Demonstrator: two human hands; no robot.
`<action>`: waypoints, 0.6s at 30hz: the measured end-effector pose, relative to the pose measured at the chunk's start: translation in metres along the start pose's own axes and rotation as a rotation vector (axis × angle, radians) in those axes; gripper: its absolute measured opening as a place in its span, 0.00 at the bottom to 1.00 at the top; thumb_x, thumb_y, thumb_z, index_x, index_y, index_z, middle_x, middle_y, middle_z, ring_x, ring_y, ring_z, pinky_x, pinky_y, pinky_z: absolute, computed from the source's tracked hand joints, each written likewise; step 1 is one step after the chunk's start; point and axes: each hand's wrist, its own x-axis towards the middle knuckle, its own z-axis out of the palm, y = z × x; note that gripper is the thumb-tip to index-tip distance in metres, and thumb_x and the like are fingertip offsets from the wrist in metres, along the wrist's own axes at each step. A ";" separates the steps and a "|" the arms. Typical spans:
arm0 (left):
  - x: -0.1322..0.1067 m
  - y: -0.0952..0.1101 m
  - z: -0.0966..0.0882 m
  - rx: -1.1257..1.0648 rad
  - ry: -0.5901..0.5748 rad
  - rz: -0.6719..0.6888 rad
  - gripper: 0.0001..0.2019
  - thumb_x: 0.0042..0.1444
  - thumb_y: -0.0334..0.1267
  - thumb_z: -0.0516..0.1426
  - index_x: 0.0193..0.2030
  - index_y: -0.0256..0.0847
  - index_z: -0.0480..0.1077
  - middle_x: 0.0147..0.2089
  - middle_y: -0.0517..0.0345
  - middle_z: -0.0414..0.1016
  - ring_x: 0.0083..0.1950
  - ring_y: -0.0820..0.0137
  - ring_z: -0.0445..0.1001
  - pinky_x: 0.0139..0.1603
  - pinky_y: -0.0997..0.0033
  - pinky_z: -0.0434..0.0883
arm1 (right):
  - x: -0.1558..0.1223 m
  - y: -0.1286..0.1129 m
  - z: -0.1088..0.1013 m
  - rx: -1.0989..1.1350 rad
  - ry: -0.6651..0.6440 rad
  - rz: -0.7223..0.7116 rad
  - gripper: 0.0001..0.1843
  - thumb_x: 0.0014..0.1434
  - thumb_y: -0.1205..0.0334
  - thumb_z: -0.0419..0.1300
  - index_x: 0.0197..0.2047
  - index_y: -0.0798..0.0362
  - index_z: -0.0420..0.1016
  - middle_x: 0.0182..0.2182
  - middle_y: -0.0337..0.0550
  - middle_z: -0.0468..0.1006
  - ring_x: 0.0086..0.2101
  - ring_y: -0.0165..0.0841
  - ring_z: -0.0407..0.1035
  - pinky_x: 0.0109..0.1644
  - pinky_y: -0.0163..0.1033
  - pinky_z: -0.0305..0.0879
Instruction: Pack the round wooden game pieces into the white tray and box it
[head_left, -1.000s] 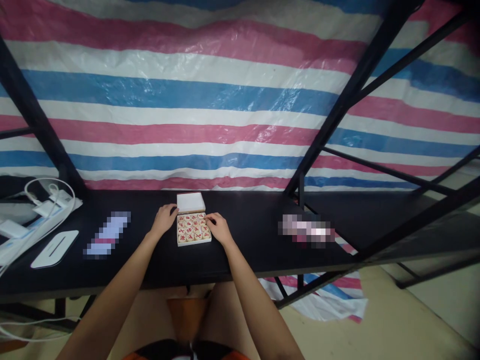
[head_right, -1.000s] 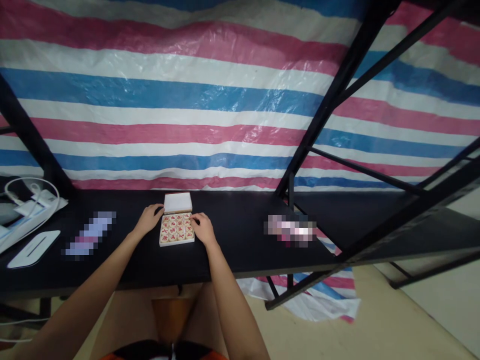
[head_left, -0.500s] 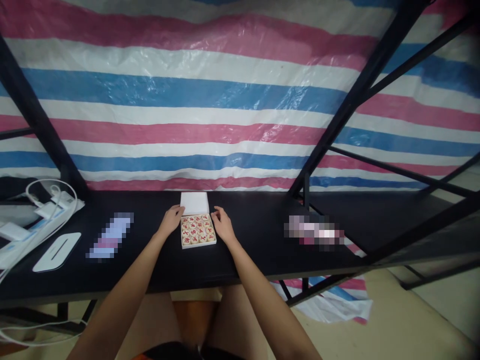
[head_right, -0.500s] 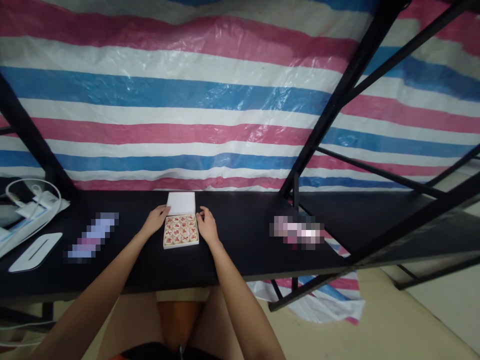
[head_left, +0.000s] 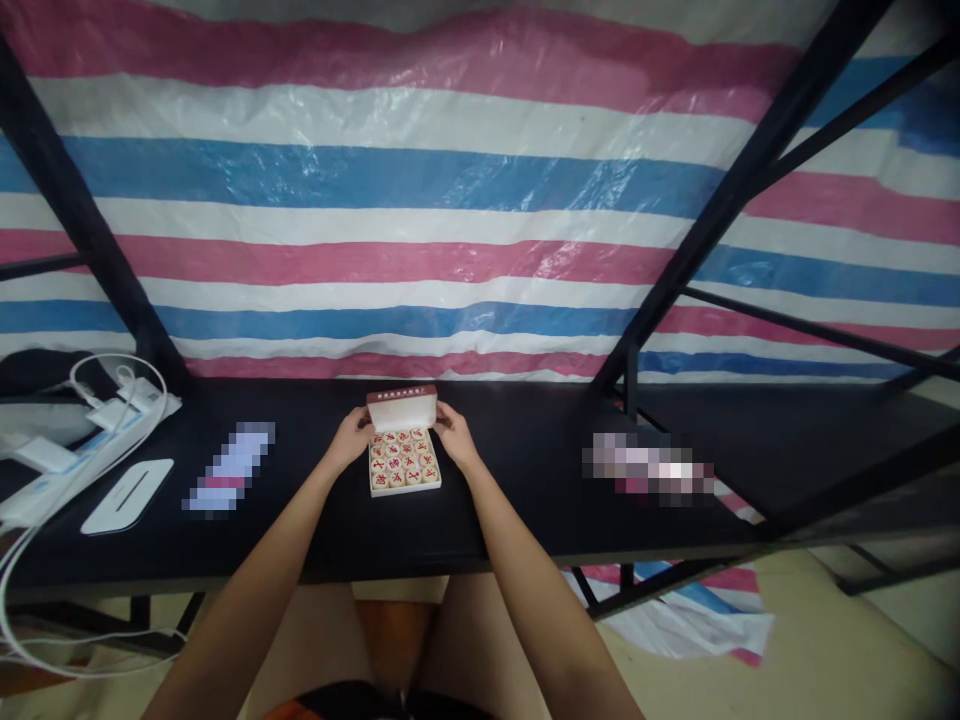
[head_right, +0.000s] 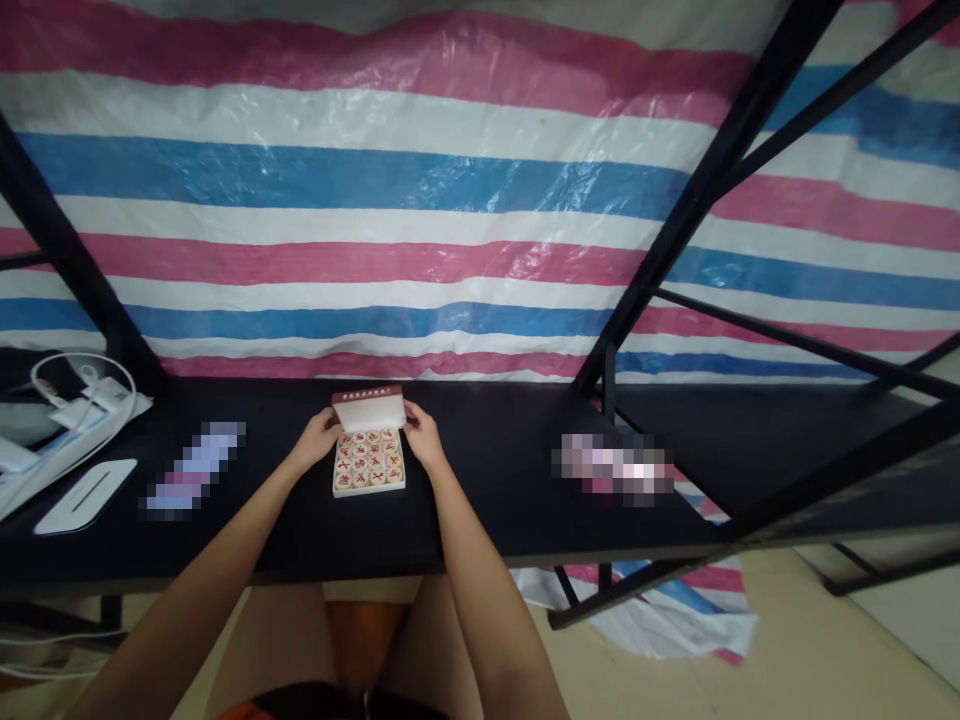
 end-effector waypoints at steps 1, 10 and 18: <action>-0.001 0.003 -0.002 0.018 -0.002 0.007 0.15 0.45 0.30 0.50 0.40 0.36 0.72 0.41 0.52 0.74 0.45 0.64 0.73 0.50 0.60 0.69 | -0.002 -0.005 -0.003 0.033 -0.023 0.015 0.22 0.48 0.68 0.49 0.46 0.53 0.74 0.41 0.43 0.79 0.43 0.35 0.71 0.49 0.41 0.65; -0.018 0.024 -0.015 0.221 -0.051 0.106 0.12 0.51 0.36 0.48 0.32 0.39 0.74 0.33 0.57 0.75 0.36 0.67 0.72 0.43 0.66 0.69 | -0.019 -0.026 -0.002 -0.080 -0.105 -0.014 0.15 0.55 0.57 0.53 0.24 0.53 0.76 0.31 0.41 0.79 0.36 0.34 0.71 0.47 0.38 0.63; -0.016 0.011 -0.016 0.398 -0.214 0.077 0.29 0.45 0.52 0.60 0.54 0.42 0.67 0.51 0.50 0.67 0.51 0.61 0.69 0.51 0.63 0.67 | -0.021 -0.022 0.005 -0.268 -0.110 -0.189 0.09 0.53 0.57 0.60 0.35 0.52 0.76 0.33 0.40 0.74 0.36 0.31 0.68 0.46 0.37 0.63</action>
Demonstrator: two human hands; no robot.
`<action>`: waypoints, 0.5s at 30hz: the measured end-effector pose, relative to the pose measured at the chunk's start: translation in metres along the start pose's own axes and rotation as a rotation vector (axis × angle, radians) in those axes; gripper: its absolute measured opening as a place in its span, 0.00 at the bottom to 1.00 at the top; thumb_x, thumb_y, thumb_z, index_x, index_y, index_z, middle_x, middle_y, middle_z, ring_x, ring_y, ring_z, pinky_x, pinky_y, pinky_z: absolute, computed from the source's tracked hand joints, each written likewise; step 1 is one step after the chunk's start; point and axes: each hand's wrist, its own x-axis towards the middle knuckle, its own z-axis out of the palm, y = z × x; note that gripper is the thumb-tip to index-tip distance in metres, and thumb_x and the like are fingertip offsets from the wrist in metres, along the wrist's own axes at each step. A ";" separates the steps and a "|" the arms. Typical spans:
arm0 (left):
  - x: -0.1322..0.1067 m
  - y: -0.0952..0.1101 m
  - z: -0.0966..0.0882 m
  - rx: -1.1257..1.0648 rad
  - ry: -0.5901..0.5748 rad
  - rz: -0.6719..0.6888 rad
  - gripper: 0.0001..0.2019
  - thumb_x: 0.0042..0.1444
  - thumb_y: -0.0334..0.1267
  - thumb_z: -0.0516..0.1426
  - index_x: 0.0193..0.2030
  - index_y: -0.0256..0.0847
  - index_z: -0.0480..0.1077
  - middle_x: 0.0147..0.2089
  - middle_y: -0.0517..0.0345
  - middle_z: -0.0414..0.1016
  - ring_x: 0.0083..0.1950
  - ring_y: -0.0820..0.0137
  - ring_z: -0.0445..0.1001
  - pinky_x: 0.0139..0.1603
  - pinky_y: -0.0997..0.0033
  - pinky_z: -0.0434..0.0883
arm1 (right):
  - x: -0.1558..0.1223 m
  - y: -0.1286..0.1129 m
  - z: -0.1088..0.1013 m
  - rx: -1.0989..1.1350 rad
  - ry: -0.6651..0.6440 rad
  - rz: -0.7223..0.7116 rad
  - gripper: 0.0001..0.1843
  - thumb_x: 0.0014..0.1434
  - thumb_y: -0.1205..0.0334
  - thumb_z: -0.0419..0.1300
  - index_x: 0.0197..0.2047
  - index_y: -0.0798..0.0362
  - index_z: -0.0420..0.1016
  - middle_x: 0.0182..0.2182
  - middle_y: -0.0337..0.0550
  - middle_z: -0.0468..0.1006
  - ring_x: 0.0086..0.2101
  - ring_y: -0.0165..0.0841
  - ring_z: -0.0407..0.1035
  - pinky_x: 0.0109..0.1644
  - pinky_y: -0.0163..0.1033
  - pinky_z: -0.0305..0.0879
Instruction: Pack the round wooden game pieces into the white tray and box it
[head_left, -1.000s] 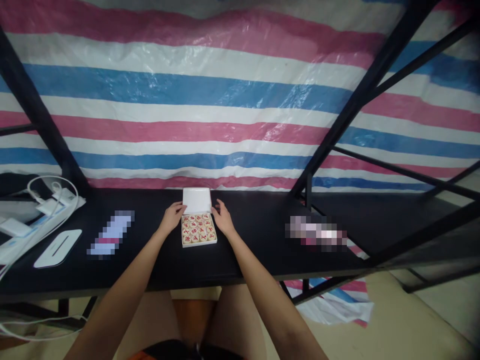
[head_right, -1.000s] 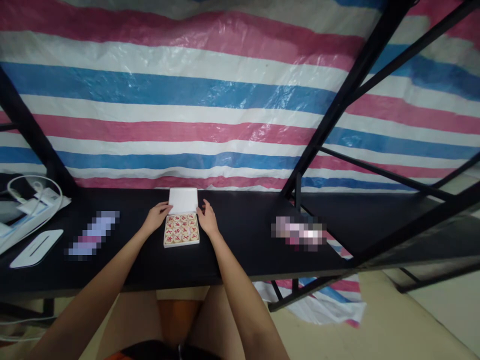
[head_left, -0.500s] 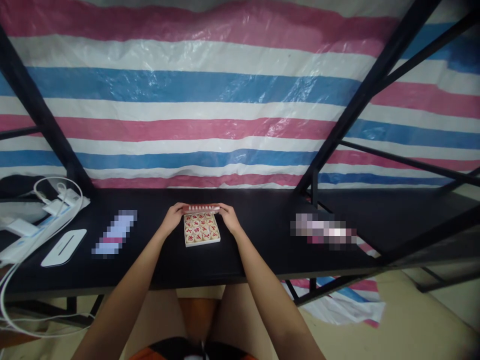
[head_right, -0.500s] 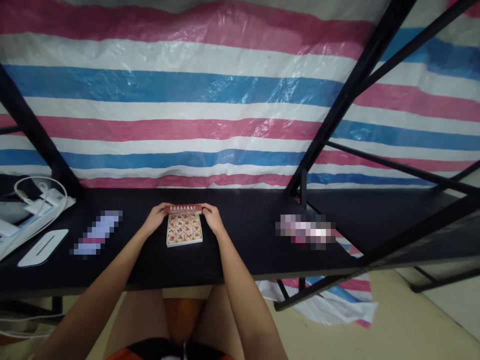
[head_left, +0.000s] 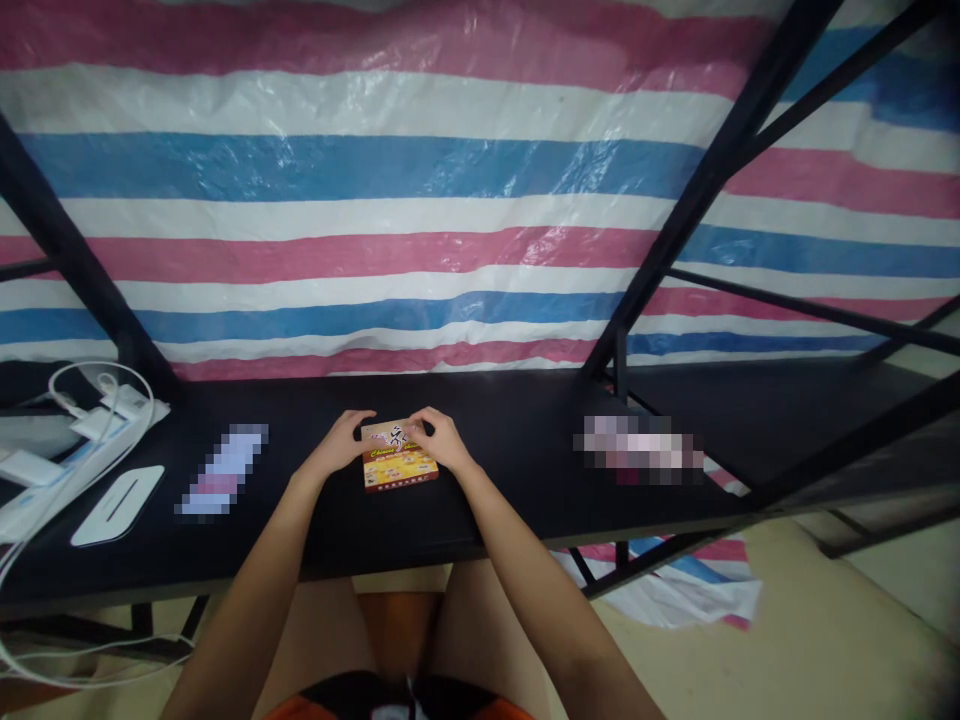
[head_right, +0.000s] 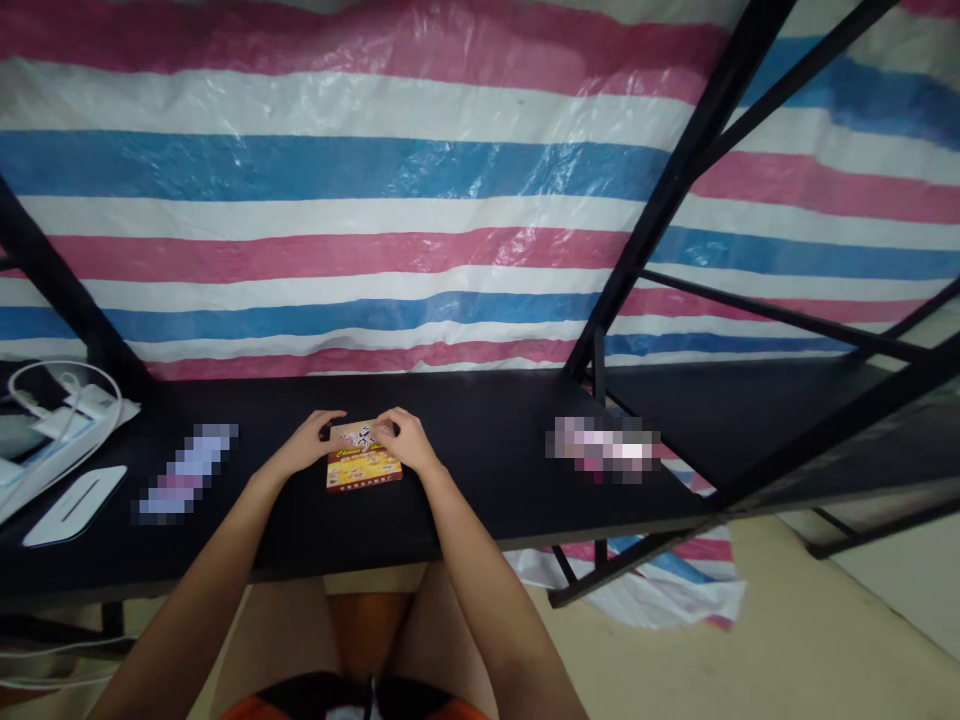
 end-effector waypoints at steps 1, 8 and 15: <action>-0.001 -0.001 -0.002 0.010 -0.043 -0.024 0.31 0.45 0.54 0.60 0.54 0.41 0.68 0.51 0.50 0.68 0.53 0.59 0.68 0.53 0.62 0.66 | 0.000 0.003 0.001 -0.019 -0.017 -0.006 0.09 0.52 0.57 0.61 0.37 0.51 0.75 0.36 0.41 0.73 0.38 0.32 0.68 0.47 0.37 0.62; -0.002 0.001 -0.009 0.036 -0.243 -0.037 0.40 0.37 0.54 0.65 0.59 0.46 0.65 0.55 0.50 0.67 0.58 0.55 0.64 0.60 0.59 0.60 | 0.002 0.015 0.004 -0.185 0.008 0.129 0.15 0.52 0.54 0.62 0.42 0.49 0.76 0.42 0.43 0.73 0.44 0.35 0.66 0.53 0.42 0.60; 0.003 0.012 0.005 0.130 0.012 0.088 0.20 0.51 0.52 0.58 0.48 0.45 0.74 0.54 0.52 0.69 0.56 0.59 0.65 0.60 0.58 0.60 | 0.006 0.025 0.004 -0.243 0.087 0.200 0.16 0.58 0.53 0.55 0.46 0.51 0.76 0.50 0.47 0.70 0.51 0.37 0.63 0.58 0.43 0.56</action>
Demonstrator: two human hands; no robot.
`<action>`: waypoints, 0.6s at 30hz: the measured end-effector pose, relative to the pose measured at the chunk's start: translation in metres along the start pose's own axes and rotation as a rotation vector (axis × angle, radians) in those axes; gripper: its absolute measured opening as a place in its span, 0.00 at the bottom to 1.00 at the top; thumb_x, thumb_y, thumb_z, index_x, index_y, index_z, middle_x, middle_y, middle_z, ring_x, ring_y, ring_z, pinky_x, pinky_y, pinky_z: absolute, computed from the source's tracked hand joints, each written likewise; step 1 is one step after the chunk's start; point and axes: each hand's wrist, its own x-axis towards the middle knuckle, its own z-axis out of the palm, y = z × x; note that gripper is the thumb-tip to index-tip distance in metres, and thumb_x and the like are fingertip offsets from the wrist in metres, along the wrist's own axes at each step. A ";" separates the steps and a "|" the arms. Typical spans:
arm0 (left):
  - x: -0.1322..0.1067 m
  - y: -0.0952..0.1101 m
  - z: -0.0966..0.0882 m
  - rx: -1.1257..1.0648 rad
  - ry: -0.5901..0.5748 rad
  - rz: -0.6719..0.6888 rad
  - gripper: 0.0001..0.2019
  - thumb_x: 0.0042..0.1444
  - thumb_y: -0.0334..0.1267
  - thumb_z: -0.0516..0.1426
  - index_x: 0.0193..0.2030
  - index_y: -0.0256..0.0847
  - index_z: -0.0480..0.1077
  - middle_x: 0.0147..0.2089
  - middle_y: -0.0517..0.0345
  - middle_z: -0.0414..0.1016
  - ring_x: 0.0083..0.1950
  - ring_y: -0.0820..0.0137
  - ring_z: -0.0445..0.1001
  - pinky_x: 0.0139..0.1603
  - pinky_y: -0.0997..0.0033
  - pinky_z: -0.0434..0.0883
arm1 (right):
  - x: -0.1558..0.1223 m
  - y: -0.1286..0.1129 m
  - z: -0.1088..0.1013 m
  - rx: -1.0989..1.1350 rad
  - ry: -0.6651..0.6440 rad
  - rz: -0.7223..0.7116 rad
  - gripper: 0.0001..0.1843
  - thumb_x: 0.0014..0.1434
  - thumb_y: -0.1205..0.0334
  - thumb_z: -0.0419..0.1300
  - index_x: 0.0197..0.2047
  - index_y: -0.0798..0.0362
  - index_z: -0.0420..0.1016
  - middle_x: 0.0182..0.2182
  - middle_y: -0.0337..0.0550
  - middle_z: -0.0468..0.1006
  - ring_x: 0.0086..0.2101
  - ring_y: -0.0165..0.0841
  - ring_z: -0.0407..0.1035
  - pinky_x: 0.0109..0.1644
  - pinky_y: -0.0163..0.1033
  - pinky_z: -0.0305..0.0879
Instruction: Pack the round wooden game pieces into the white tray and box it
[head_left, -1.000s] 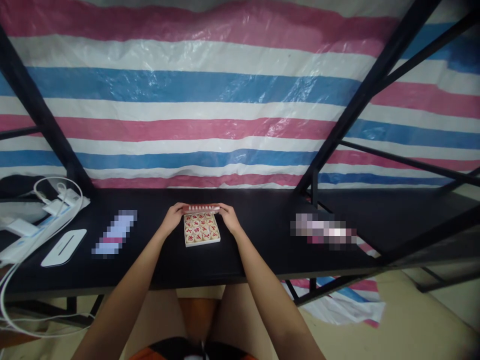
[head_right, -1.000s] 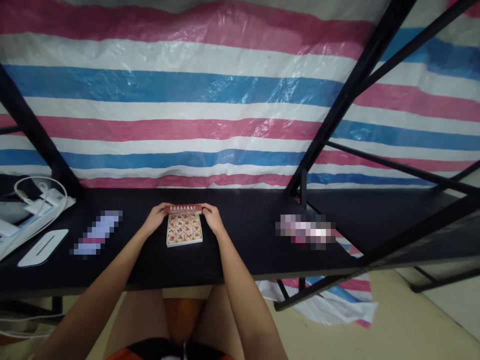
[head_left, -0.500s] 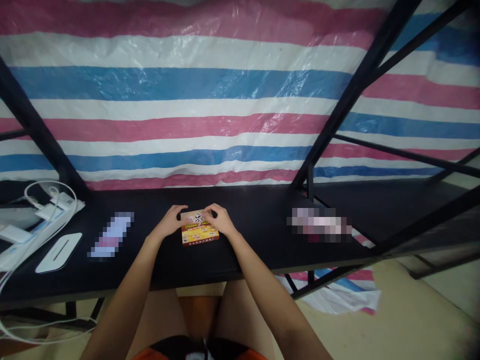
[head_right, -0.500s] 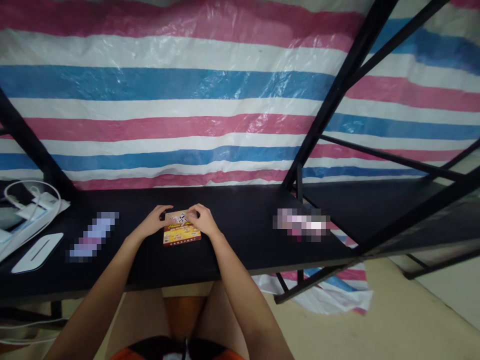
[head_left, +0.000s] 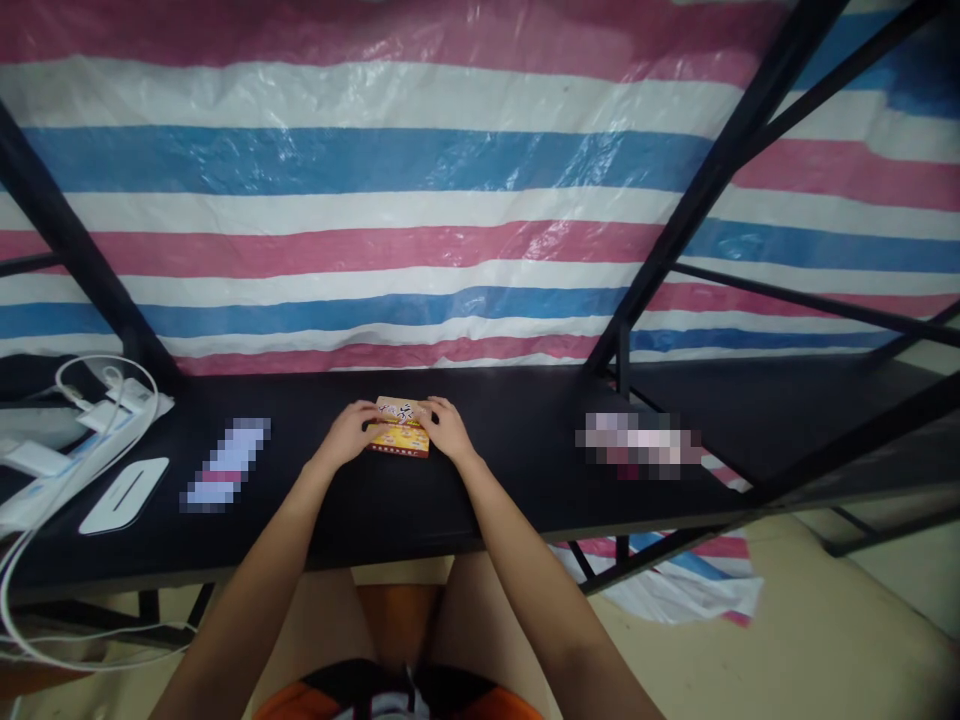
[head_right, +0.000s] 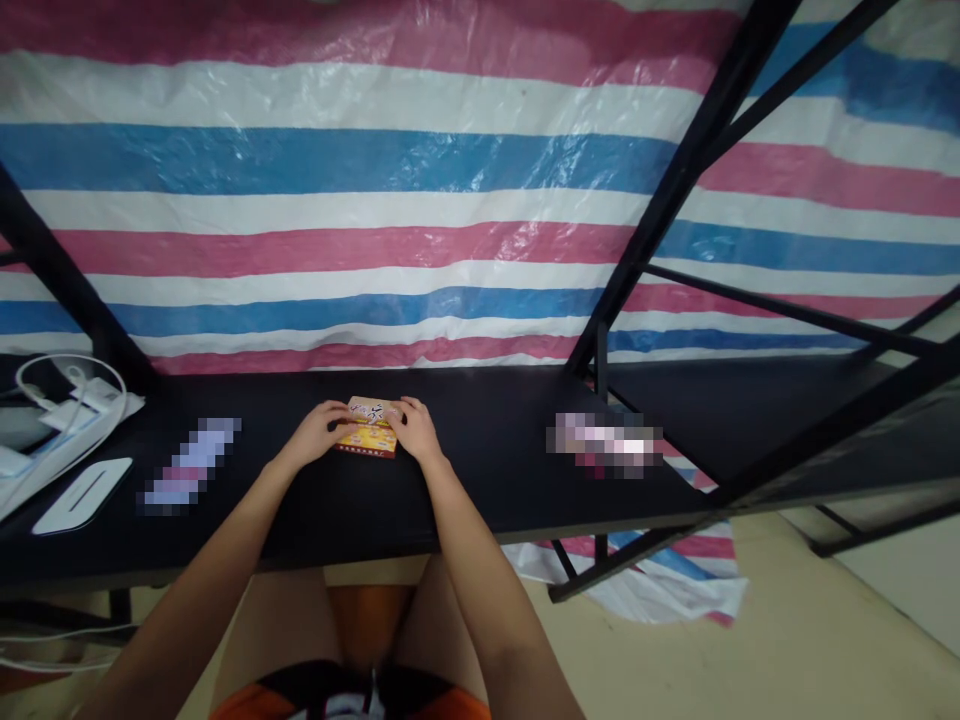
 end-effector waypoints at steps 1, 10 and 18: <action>-0.001 0.002 0.001 -0.003 -0.064 0.062 0.21 0.50 0.52 0.59 0.48 0.47 0.74 0.55 0.54 0.69 0.57 0.59 0.64 0.61 0.58 0.59 | 0.000 0.001 0.000 0.012 -0.015 -0.014 0.18 0.59 0.52 0.55 0.47 0.50 0.76 0.53 0.47 0.69 0.52 0.37 0.62 0.59 0.43 0.55; -0.001 -0.015 -0.009 0.177 0.216 -0.111 0.15 0.58 0.41 0.52 0.49 0.43 0.72 0.52 0.49 0.70 0.54 0.59 0.67 0.56 0.58 0.63 | -0.003 0.004 -0.021 0.015 0.036 0.132 0.21 0.63 0.47 0.46 0.40 0.49 0.75 0.26 0.39 0.75 0.29 0.32 0.69 0.39 0.36 0.64; -0.002 -0.004 0.003 0.142 -0.007 -0.124 0.23 0.60 0.51 0.48 0.58 0.44 0.65 0.54 0.51 0.71 0.56 0.57 0.66 0.57 0.56 0.61 | -0.002 0.002 -0.009 -0.107 0.051 -0.009 0.17 0.60 0.51 0.52 0.44 0.52 0.74 0.38 0.46 0.74 0.40 0.35 0.67 0.47 0.39 0.62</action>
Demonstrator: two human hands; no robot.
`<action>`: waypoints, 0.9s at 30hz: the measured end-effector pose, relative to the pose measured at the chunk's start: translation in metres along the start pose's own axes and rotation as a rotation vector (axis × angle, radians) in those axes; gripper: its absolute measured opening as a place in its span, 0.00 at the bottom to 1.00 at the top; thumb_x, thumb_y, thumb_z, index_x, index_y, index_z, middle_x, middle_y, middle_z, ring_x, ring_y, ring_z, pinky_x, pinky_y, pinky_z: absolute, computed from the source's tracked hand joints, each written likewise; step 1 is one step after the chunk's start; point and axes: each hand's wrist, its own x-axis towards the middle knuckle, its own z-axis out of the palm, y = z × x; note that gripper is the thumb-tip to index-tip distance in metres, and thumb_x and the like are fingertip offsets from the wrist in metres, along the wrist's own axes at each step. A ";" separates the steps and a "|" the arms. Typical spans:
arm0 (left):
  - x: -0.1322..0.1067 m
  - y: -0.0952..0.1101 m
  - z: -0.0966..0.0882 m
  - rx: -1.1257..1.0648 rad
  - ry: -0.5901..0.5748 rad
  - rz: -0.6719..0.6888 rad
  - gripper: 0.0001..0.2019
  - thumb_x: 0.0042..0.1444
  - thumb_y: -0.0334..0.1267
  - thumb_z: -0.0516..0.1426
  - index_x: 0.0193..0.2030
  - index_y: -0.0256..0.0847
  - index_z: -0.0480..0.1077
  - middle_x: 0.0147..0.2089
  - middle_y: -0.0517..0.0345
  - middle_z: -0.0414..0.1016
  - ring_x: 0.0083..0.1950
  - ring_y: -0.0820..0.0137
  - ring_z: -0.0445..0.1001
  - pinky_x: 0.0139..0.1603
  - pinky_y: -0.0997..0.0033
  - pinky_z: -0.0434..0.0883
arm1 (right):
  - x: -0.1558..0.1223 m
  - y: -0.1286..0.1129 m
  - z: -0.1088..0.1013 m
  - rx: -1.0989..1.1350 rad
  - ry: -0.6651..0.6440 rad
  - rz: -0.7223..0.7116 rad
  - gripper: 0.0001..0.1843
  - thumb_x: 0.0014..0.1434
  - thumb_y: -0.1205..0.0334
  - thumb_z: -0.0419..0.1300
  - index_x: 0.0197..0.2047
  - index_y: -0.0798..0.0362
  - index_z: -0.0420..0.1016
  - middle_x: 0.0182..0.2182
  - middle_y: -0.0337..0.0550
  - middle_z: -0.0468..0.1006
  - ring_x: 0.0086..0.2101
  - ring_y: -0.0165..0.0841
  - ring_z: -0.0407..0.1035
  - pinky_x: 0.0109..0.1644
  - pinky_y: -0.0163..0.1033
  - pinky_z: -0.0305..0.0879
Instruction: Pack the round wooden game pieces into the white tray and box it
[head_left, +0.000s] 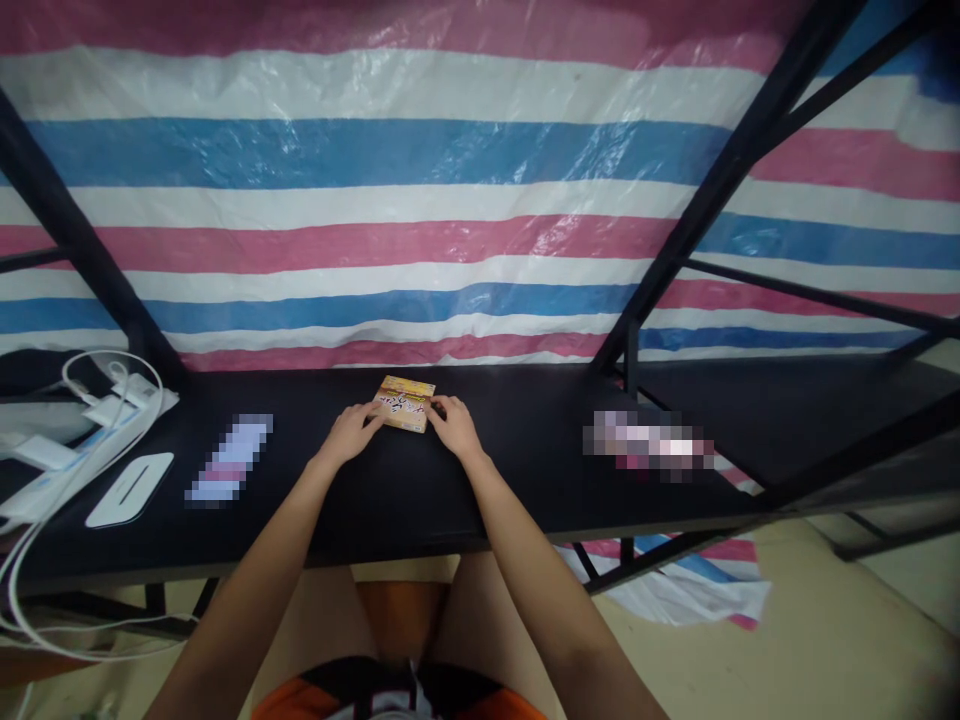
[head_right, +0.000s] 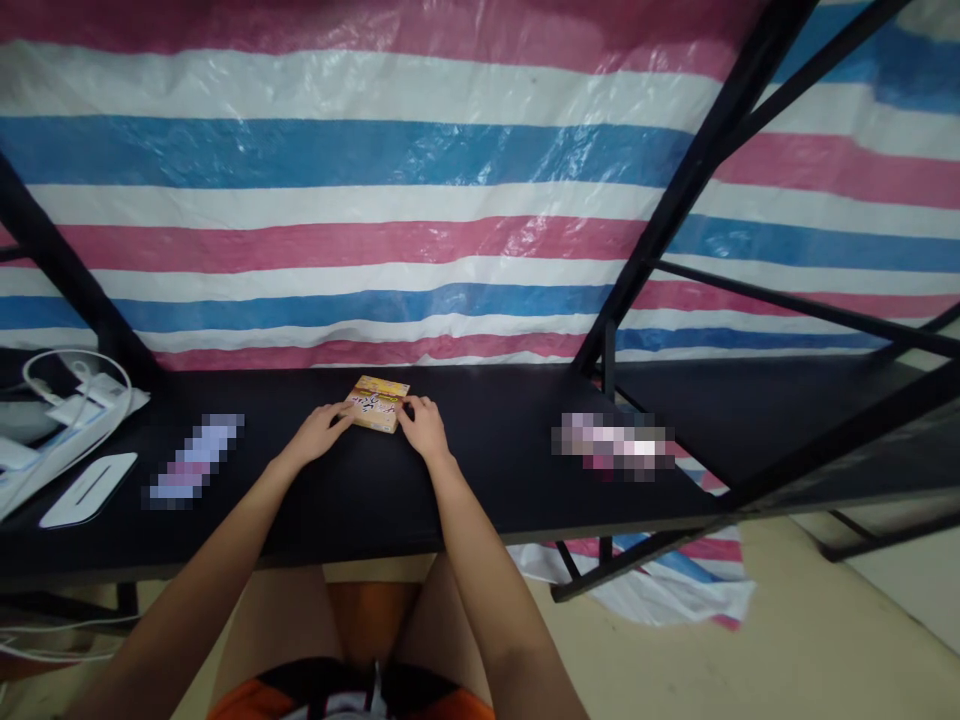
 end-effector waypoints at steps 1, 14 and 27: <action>0.000 0.002 0.000 0.000 -0.003 -0.002 0.23 0.61 0.51 0.46 0.57 0.44 0.65 0.53 0.51 0.71 0.55 0.58 0.67 0.56 0.58 0.62 | 0.000 0.000 0.001 -0.013 -0.016 0.008 0.17 0.60 0.51 0.52 0.46 0.52 0.73 0.38 0.46 0.74 0.40 0.36 0.67 0.47 0.39 0.61; 0.005 -0.006 -0.001 0.055 0.036 -0.093 0.22 0.60 0.50 0.48 0.57 0.44 0.66 0.49 0.50 0.73 0.51 0.58 0.68 0.53 0.58 0.64 | -0.004 -0.011 -0.005 0.074 -0.092 -0.050 0.21 0.61 0.48 0.49 0.35 0.53 0.77 0.29 0.42 0.76 0.34 0.33 0.69 0.41 0.36 0.63; 0.002 -0.002 -0.009 0.074 0.207 -0.136 0.18 0.59 0.47 0.51 0.52 0.44 0.71 0.51 0.47 0.68 0.53 0.56 0.66 0.53 0.57 0.64 | -0.003 -0.011 -0.005 -0.025 -0.019 -0.074 0.23 0.62 0.46 0.49 0.52 0.50 0.72 0.50 0.50 0.72 0.52 0.40 0.63 0.57 0.45 0.57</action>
